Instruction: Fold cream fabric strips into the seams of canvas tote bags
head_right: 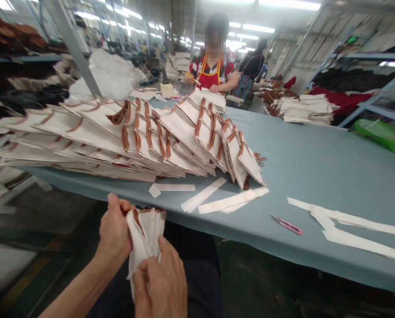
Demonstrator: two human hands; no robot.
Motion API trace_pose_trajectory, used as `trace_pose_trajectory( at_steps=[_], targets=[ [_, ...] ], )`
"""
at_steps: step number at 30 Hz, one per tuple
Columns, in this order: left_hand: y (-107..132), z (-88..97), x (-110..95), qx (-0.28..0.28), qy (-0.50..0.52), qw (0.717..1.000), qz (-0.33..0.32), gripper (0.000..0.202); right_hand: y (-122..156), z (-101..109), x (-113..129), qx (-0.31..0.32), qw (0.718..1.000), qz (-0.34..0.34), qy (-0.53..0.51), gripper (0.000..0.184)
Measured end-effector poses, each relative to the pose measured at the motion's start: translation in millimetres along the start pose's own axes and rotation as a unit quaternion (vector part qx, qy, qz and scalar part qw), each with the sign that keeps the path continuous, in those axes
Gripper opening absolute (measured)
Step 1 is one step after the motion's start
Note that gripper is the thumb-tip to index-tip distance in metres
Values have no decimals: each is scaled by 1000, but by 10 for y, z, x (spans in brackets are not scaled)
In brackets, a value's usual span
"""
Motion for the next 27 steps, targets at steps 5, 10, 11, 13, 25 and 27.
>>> trace_pose_trajectory(
  at_steps=[5,10,11,13,25,27],
  targets=[
    [124,45,158,30,-5,998,56,81,-180,287,-58,5,993,104,62,48],
    [370,202,202,162,-32,980,111,81,-345,829,146,65,924,275,257,48],
    [424,231,170,194,-43,974,107,76,-363,906,187,76,913,291,276,49],
    [528,256,79,269,-79,956,85,66,-391,1021,262,99,900,306,293,52],
    [828,131,-159,355,-102,917,152,55,-289,1435,377,121,894,320,290,35],
    [906,100,-145,350,-110,914,174,49,-218,1396,247,123,925,282,222,30]
  ],
)
Point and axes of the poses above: each hand's wrist, its own y-axis away from the middle knuckle, its own z-axis out of the back of the hand, x = y × z, the point moved 6 cm from there along -y, towards the middle knuckle, and after that the axes turned 7 degrees about x, right-handed, at the moved point
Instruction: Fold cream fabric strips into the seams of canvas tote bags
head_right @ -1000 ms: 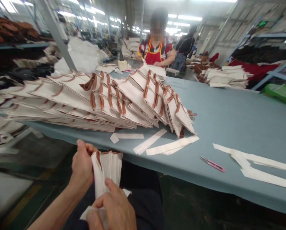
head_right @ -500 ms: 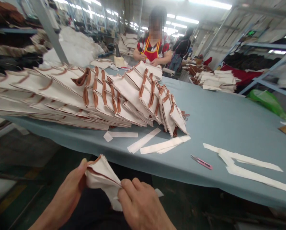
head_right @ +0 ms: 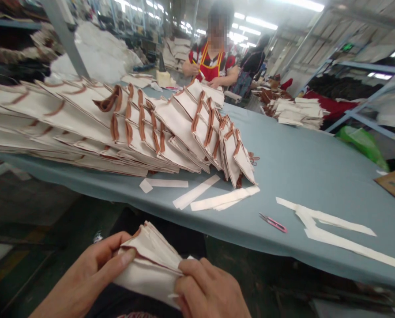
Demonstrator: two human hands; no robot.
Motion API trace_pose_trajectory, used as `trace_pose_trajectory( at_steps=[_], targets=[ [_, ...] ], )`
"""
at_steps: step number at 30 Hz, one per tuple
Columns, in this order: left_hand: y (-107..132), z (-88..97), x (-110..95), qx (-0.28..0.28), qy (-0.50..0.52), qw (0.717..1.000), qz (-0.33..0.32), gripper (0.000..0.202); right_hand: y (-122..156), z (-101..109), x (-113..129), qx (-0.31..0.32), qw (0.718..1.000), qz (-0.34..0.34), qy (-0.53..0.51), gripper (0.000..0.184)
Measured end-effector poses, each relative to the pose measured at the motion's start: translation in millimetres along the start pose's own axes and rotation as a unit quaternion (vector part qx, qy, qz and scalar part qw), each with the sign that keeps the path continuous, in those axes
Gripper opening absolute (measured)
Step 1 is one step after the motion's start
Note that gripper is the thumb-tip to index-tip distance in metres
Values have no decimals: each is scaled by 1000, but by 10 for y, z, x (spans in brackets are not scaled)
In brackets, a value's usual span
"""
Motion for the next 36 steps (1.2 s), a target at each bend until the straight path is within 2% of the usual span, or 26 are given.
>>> trace_pose_trajectory(
  at_steps=[3,5,7,9,13,15,22,26,30,36],
  targets=[
    [14,-76,11,3,-63,998,-13,42,97,-137,-38,-16,990,-81,-116,20],
    [-5,-77,43,0,-103,994,-34,44,102,-216,-61,-21,966,-171,-193,20],
    [-43,-52,109,2,-123,991,-50,48,83,-343,-86,1,918,-287,-273,25],
    [-87,-12,190,4,-125,991,-57,52,40,-495,-79,36,859,-373,-347,31],
    [-126,85,283,-1,-112,992,-65,62,-108,-718,-41,71,767,-428,-473,45],
    [-121,105,296,16,-111,992,-55,64,-159,-757,-51,63,740,-442,-504,48],
    [-140,97,258,103,-105,989,-32,70,-239,-672,-60,51,734,-448,-508,40],
    [-162,81,169,99,-95,988,-75,68,-301,-615,-39,34,736,-442,-512,39],
    [-124,77,86,76,-110,981,-141,64,-381,-584,-20,28,763,-451,-462,33],
    [-100,65,27,72,-129,974,-174,58,-466,-600,8,30,792,-454,-406,30]
  ],
)
Point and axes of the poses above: each hand's wrist, its own y-axis away from the middle knuckle, its own z-axis out of the back of the hand, x = y × z, the point moved 6 cm from there along -y, towards the middle knuckle, and after that the axes turned 7 degrees about x, right-handed, at the moved point
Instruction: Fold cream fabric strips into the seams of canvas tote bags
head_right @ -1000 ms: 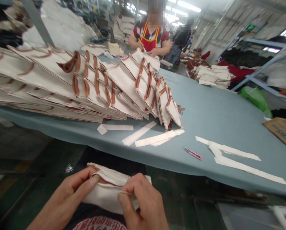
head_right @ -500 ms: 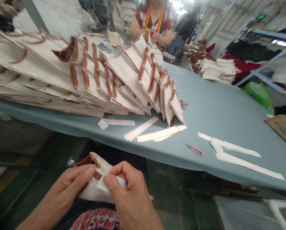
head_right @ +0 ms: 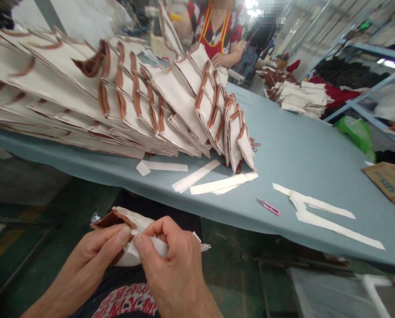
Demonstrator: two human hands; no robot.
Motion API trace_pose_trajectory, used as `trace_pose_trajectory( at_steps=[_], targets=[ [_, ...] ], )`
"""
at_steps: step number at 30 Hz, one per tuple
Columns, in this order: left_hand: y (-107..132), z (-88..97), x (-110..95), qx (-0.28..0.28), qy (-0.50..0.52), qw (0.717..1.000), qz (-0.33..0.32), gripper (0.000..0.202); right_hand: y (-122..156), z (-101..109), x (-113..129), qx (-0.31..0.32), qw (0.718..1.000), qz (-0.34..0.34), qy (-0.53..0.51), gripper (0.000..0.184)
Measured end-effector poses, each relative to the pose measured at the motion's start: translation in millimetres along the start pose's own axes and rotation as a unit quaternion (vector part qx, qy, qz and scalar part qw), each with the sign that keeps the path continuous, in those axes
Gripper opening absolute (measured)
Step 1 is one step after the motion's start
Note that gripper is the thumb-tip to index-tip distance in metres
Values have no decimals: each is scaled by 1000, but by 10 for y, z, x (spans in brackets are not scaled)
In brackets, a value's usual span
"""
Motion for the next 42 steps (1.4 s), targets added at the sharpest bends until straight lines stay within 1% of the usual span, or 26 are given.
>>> trace_pose_trajectory(
  at_steps=[3,7,9,13,15,19,24,26,29,32,34,35,37,38,40,42],
  targets=[
    [-12,10,10,-8,-9,1000,-5,54,-14,-40,-48,-19,1000,4,4,31],
    [3,6,107,-9,-9,1000,7,55,-34,-104,-148,-32,999,0,9,32],
    [20,11,149,-20,-9,1000,14,55,-41,-115,-179,-37,999,-1,11,32],
    [43,21,206,-43,-21,998,42,57,-53,-127,-215,-16,1000,-13,-10,33],
    [44,17,229,-41,-29,997,50,59,-57,-131,-229,-5,1000,-15,-27,32],
    [43,-5,278,-24,-24,998,54,60,-64,-124,-267,-9,999,-13,-31,32],
    [51,-8,270,-30,3,997,71,63,-62,-80,-284,-48,999,12,14,30],
    [39,-29,235,-9,-9,998,67,57,-54,-73,-293,-57,998,21,22,30],
    [20,-52,215,12,-58,996,60,40,-32,-74,-320,-69,997,26,17,29],
    [13,-72,185,-15,-89,995,40,36,-14,-104,-358,-70,997,21,4,29],
    [24,-96,123,-52,-106,993,32,34,-14,-145,-403,-56,998,7,-21,30],
    [35,-110,85,-70,-112,991,36,34,-19,-172,-433,-44,998,-1,-49,33],
    [65,-140,12,-92,-107,988,53,32,-40,-247,-493,1,989,-14,-145,43],
    [83,-153,-10,-94,-98,989,64,32,-51,-294,-518,35,978,-20,-202,50],
    [122,-164,-15,-84,-75,990,80,33,-70,-384,-547,108,948,-33,-298,64],
    [164,-151,39,-70,-69,992,80,36,-84,-434,-563,163,923,-51,-346,71]
  ],
)
Point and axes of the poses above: each hand's wrist, its own y-axis away from the middle knuckle, its own z-axis out of the back of the hand, x = y × z, the point moved 6 cm from there along -y, towards the middle knuckle, and after that the axes turned 7 degrees about x, right-handed, at the moved point
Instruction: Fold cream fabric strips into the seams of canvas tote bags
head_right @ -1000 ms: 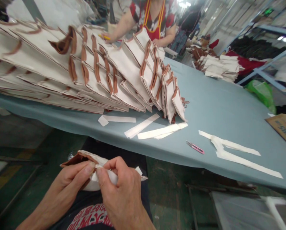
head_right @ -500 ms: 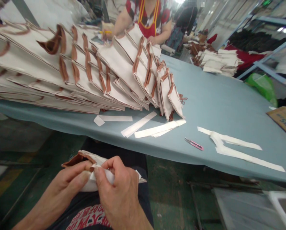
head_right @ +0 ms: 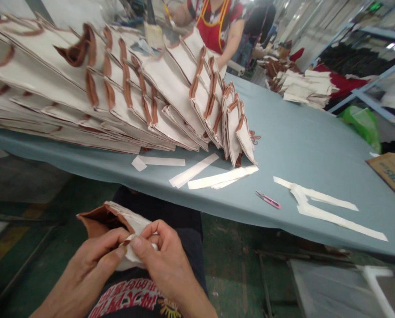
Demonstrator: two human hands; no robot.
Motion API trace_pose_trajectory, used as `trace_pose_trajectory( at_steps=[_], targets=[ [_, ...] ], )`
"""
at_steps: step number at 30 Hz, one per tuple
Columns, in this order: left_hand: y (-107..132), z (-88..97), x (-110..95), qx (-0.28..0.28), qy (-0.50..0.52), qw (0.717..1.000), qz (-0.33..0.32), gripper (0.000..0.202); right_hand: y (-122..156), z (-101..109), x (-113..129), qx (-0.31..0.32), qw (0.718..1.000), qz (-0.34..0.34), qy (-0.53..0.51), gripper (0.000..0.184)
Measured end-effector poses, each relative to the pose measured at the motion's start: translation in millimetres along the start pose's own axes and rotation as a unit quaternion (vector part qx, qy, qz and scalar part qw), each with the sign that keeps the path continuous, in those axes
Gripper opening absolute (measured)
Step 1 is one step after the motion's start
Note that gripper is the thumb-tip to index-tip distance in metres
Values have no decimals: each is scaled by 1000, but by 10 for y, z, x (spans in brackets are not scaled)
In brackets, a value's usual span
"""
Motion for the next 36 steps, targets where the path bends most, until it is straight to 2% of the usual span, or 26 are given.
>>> trace_pose_trajectory(
  at_steps=[4,7,11,14,17,20,26,30,32,34,36],
  targets=[
    [29,3,198,14,-13,998,-52,36,-69,29,-40,50,996,-66,-12,75],
    [26,-19,289,4,-19,997,-79,32,-158,65,-87,85,989,-118,-7,76],
    [-15,-23,220,-28,-26,995,-93,27,-288,46,-169,126,981,-146,-21,77],
    [-64,-15,158,-37,-11,996,-84,23,-344,-16,-222,128,983,-132,-29,76],
    [-106,2,159,-42,6,996,-77,22,-348,-48,-218,95,991,-90,-36,66],
    [-137,16,177,-20,11,997,-75,21,-318,-42,-174,76,995,-52,-26,61],
    [-148,93,22,74,21,995,-67,24,-244,-45,-208,87,996,-3,-11,80],
    [-130,200,-173,133,-13,990,-46,26,-106,11,-157,39,996,59,47,74],
    [-116,261,-269,151,-30,987,-46,29,23,76,38,-17,983,127,135,63],
    [-93,311,-362,165,-60,983,-59,32,181,103,335,-67,948,218,222,46],
    [-60,367,-451,159,-106,978,-84,33,305,46,636,-71,906,305,283,35]
  ],
)
Point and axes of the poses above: each hand's wrist, its own y-axis away from the middle knuckle, its own z-axis out of the back of the hand, x = y × z, the point moved 6 cm from there along -y, towards the middle knuckle, and after that the axes turned 7 degrees about x, right-handed, at the moved point
